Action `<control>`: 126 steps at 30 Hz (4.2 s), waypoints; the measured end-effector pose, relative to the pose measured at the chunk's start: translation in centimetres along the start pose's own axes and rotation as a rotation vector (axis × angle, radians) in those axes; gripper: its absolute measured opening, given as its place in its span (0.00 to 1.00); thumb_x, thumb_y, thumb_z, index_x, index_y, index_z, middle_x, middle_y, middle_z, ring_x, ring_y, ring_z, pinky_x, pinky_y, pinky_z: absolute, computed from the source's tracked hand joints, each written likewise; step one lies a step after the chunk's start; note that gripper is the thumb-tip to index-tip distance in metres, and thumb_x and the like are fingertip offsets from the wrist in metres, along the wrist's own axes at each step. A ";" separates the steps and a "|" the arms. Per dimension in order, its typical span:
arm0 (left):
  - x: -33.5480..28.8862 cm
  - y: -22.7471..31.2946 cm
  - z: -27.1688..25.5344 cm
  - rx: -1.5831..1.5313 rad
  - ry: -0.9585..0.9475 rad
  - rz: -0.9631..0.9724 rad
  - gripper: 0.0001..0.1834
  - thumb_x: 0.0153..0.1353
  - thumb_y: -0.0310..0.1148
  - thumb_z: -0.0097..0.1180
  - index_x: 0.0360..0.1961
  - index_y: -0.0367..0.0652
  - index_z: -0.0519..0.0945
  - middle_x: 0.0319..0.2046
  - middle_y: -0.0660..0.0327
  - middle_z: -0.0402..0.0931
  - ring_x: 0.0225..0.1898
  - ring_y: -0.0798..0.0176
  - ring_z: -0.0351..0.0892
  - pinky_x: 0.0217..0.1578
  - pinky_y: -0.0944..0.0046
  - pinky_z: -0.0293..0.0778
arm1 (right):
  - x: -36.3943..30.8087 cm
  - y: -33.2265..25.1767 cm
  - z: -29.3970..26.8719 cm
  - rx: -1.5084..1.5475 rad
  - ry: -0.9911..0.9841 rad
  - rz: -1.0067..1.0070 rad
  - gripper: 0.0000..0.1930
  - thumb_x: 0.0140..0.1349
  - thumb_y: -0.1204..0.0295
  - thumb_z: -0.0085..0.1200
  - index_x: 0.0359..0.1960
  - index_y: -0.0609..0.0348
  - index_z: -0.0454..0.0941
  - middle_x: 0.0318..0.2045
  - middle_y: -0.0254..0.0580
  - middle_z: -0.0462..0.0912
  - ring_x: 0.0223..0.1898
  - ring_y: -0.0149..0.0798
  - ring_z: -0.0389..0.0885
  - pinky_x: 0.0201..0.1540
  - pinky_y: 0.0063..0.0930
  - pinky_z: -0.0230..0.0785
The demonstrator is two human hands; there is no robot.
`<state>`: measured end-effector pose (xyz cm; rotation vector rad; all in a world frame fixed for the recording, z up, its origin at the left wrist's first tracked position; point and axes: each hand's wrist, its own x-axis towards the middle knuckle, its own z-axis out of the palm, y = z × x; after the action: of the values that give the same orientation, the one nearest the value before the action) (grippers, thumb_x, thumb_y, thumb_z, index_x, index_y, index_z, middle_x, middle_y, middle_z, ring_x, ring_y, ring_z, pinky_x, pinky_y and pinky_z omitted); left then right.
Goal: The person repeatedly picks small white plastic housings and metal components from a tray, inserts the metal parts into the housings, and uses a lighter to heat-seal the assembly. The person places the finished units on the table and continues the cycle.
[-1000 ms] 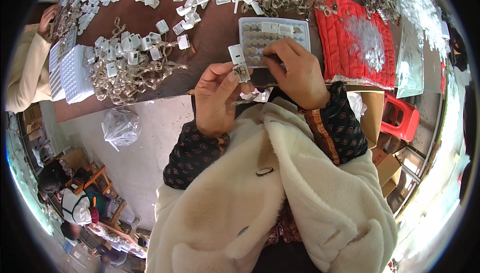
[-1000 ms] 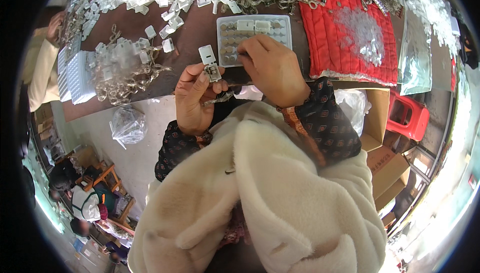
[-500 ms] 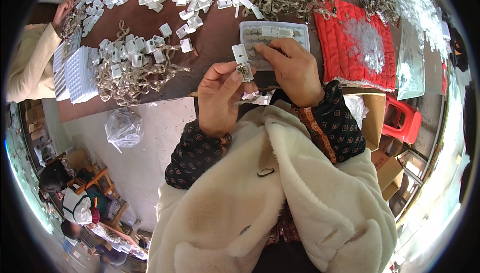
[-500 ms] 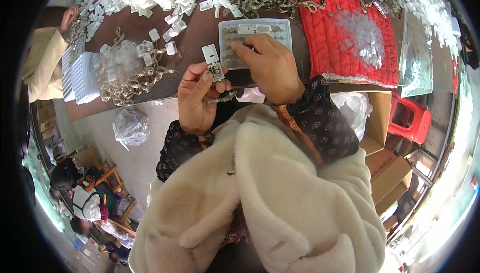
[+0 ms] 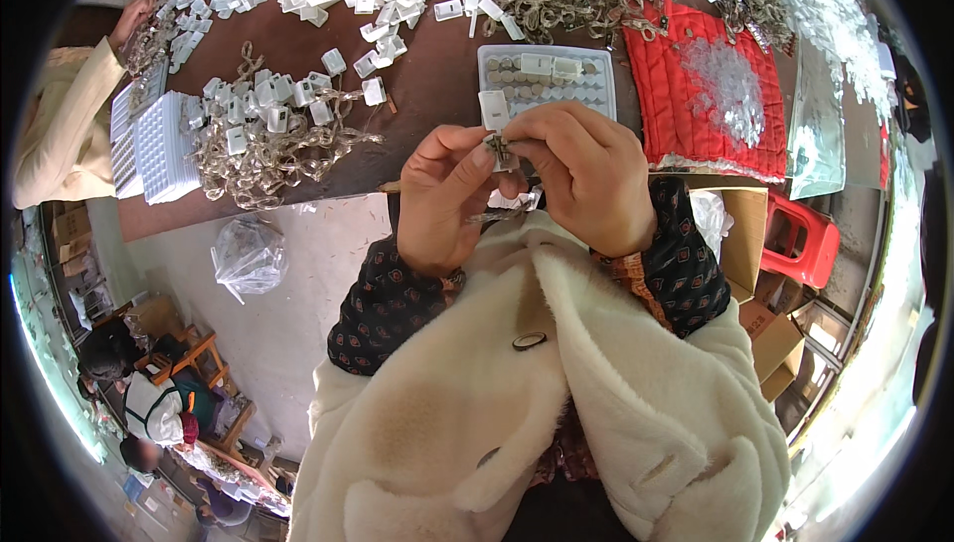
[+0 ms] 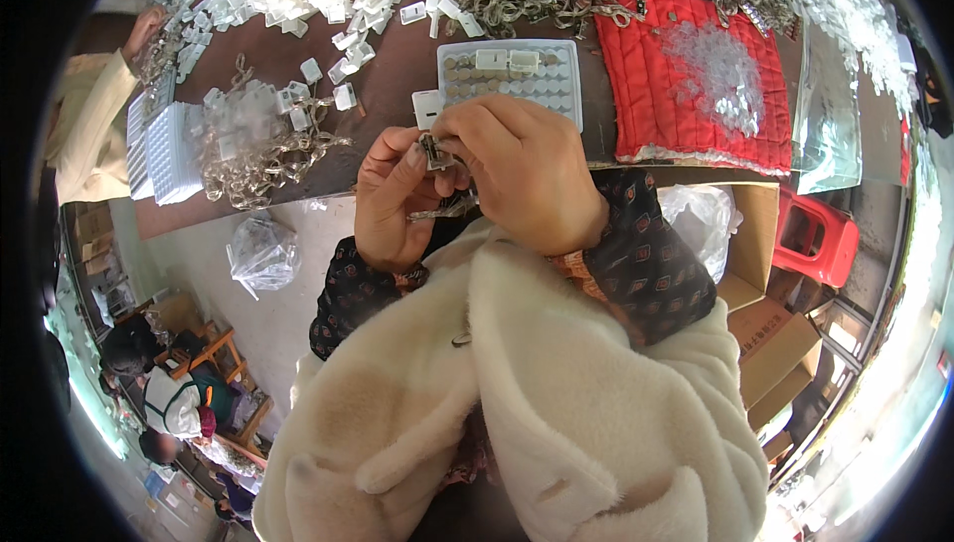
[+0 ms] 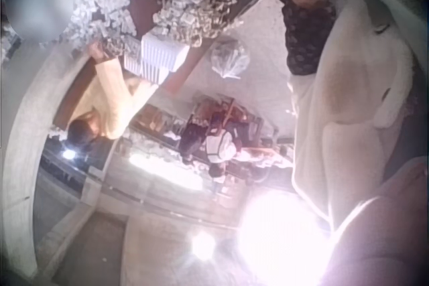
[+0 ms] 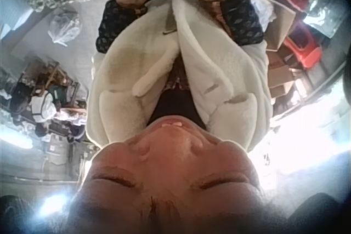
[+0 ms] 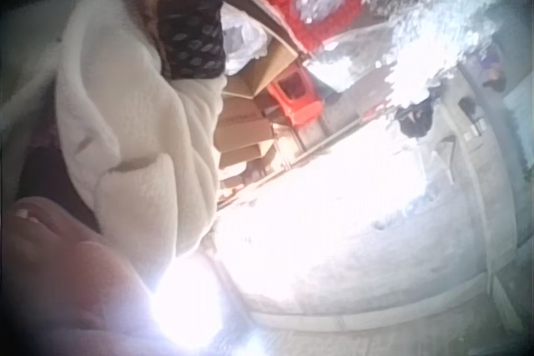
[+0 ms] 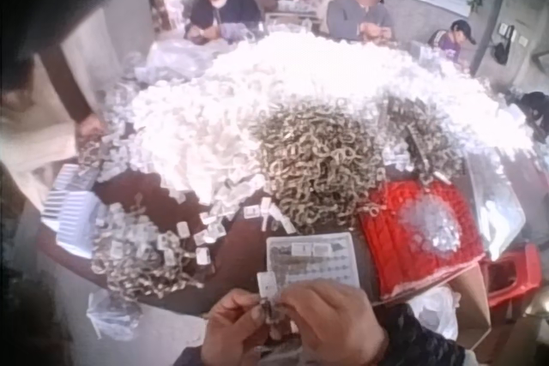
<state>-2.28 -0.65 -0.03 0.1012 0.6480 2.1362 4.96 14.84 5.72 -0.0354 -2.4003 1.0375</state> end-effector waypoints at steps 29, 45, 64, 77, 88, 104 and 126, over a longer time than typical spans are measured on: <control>-0.8 -0.1 1.5 -0.062 -0.015 -0.088 0.16 0.69 0.38 0.58 0.53 0.43 0.74 0.48 0.59 0.79 0.49 0.63 0.80 0.51 0.57 0.76 | 0.0 0.9 -0.7 0.513 -0.020 -0.147 0.15 0.51 0.89 0.61 0.41 0.63 0.84 0.45 0.46 0.83 0.48 0.47 0.81 0.52 0.36 0.74; 0.0 -2.5 3.0 -0.072 0.180 -0.155 0.24 0.70 0.46 0.56 0.62 0.50 0.69 0.57 0.63 0.74 0.58 0.62 0.74 0.61 0.55 0.69 | -2.5 1.9 -0.7 0.290 0.243 -0.267 0.17 0.51 0.84 0.60 0.45 0.69 0.82 0.47 0.56 0.83 0.48 0.54 0.83 0.50 0.41 0.76; 0.8 -3.0 3.1 0.037 0.023 -0.111 0.14 0.66 0.34 0.61 0.50 0.42 0.77 0.42 0.55 0.82 0.40 0.63 0.79 0.48 0.54 0.76 | -5.6 9.8 -8.5 -0.517 0.366 0.380 0.06 0.62 0.76 0.59 0.39 0.61 0.81 0.32 0.50 0.82 0.34 0.53 0.83 0.37 0.40 0.76; -0.3 -2.5 2.4 0.061 -0.008 -0.021 0.14 0.70 0.33 0.56 0.54 0.44 0.75 0.50 0.59 0.79 0.52 0.62 0.78 0.56 0.54 0.73 | -2.6 0.0 -1.0 0.134 0.191 0.063 0.09 0.60 0.86 0.57 0.41 0.64 0.78 0.41 0.50 0.86 0.40 0.49 0.87 0.42 0.33 0.80; -0.4 -1.8 1.3 -0.010 -0.005 0.020 0.11 0.70 0.29 0.55 0.52 0.40 0.76 0.47 0.58 0.81 0.47 0.64 0.82 0.52 0.57 0.79 | -2.1 -0.6 -0.5 0.116 0.098 0.081 0.08 0.61 0.85 0.57 0.41 0.64 0.80 0.43 0.52 0.85 0.41 0.49 0.87 0.44 0.31 0.80; -1.1 11.9 -0.3 1.500 0.488 0.787 0.08 0.56 0.22 0.66 0.38 0.40 0.85 0.37 0.61 0.84 0.35 0.67 0.79 0.36 0.64 0.75 | -0.8 -0.6 0.4 0.587 0.005 0.422 0.11 0.63 0.84 0.58 0.46 0.66 0.79 0.47 0.44 0.84 0.40 0.28 0.83 0.43 0.21 0.74; 4.9 9.6 0.3 1.957 0.087 1.033 0.13 0.47 0.23 0.70 0.36 0.43 0.84 0.31 0.59 0.82 0.37 0.53 0.79 0.43 0.58 0.73 | -0.4 -0.1 0.2 0.478 0.035 0.459 0.10 0.69 0.79 0.53 0.50 0.68 0.78 0.45 0.44 0.82 0.38 0.32 0.83 0.42 0.23 0.76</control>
<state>-12.22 -1.37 4.16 1.6074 2.8815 1.3156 5.22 14.55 5.56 -0.4460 -2.0943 1.7783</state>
